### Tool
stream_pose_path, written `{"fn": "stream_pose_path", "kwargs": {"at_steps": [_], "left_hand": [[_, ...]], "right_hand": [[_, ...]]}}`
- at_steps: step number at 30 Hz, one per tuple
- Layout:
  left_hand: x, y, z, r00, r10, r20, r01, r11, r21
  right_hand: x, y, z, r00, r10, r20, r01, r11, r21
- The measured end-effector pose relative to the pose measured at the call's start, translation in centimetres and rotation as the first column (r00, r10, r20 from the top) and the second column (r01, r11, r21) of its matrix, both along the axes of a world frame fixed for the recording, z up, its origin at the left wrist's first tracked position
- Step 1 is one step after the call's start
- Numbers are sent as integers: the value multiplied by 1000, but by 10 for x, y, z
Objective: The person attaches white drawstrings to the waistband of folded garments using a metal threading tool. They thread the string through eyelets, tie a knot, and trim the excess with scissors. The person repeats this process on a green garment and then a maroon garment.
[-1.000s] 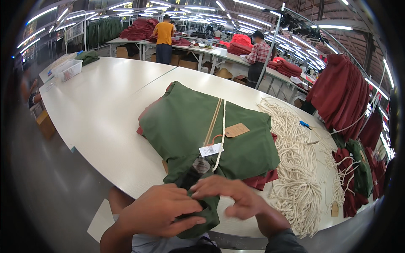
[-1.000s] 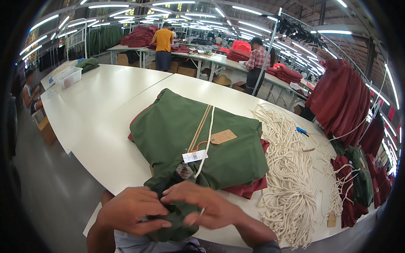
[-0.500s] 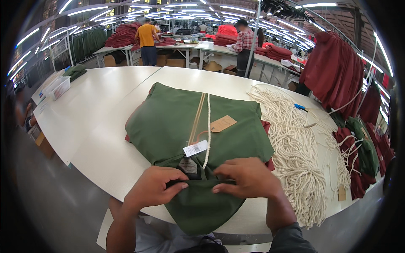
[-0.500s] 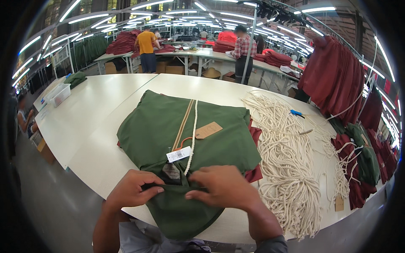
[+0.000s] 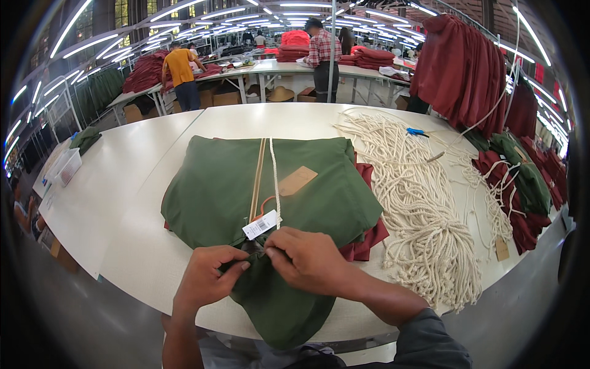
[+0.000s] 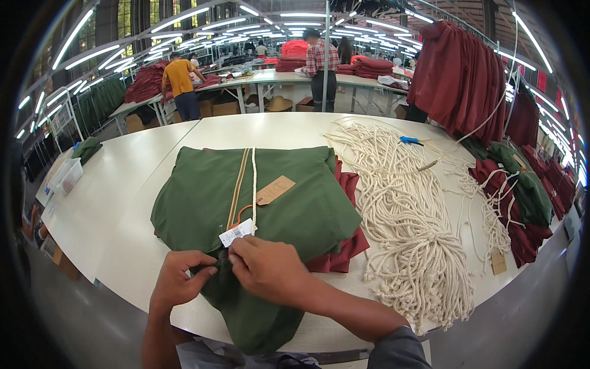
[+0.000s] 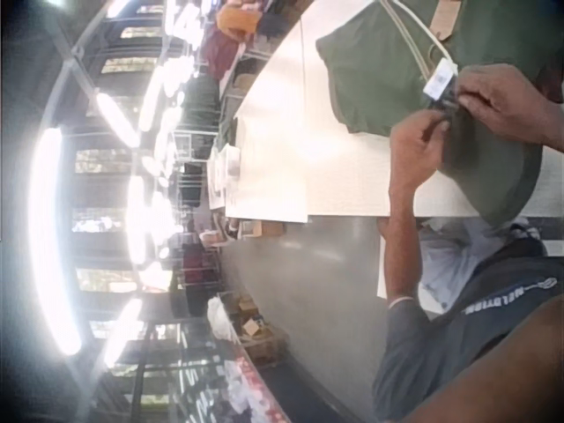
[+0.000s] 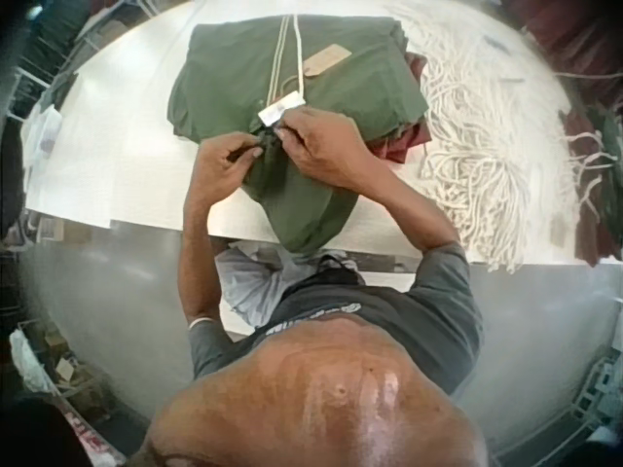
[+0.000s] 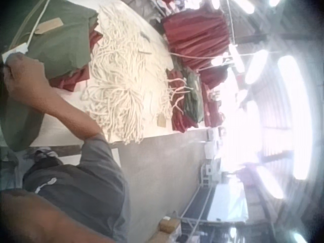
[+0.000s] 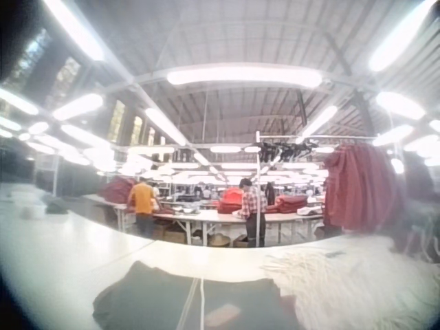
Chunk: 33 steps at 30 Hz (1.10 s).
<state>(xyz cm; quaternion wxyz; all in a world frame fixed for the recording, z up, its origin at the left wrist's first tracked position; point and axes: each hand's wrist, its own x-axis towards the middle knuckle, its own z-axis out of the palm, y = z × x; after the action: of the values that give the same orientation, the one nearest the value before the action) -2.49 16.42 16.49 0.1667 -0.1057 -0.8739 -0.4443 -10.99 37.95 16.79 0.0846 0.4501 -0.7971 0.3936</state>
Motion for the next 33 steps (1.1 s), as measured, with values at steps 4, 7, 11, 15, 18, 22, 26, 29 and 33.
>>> {"fn": "stream_pose_path", "kwargs": {"at_steps": [4,7,11,15,18,22,26,29,33], "left_hand": [[-7,14,-5,992,11,-127,-18,999,-51],[-10,19,-5,993,52,-104,-57,997,-44],[-14,1,-3,987,98,-124,-122,970,-211],[-21,-20,-9,989,91,-118,-110,980,-166],[-22,-21,-16,995,47,-86,-57,992,-111],[-19,-18,-17,998,45,-32,-49,990,-133],[-18,-17,-13,997,13,-70,-23,989,-146],[-21,-13,-13,991,22,-129,-46,981,-187],[-24,-5,-14,980,-44,-195,-10,965,-263]], "right_hand": [[3,-12,-14,999,34,40,-34,999,-6],[-6,-11,-10,989,140,55,-136,988,-67],[-19,5,3,992,123,41,-119,989,-90],[-24,13,10,989,115,95,-105,989,-108],[-22,10,8,994,100,41,-96,991,-89],[-23,9,5,998,66,-4,-66,994,-82],[-22,11,3,997,55,-45,-57,997,-47],[-17,7,0,998,43,-48,-45,998,-49],[-11,-4,-9,998,64,-11,-64,998,-20]]}}
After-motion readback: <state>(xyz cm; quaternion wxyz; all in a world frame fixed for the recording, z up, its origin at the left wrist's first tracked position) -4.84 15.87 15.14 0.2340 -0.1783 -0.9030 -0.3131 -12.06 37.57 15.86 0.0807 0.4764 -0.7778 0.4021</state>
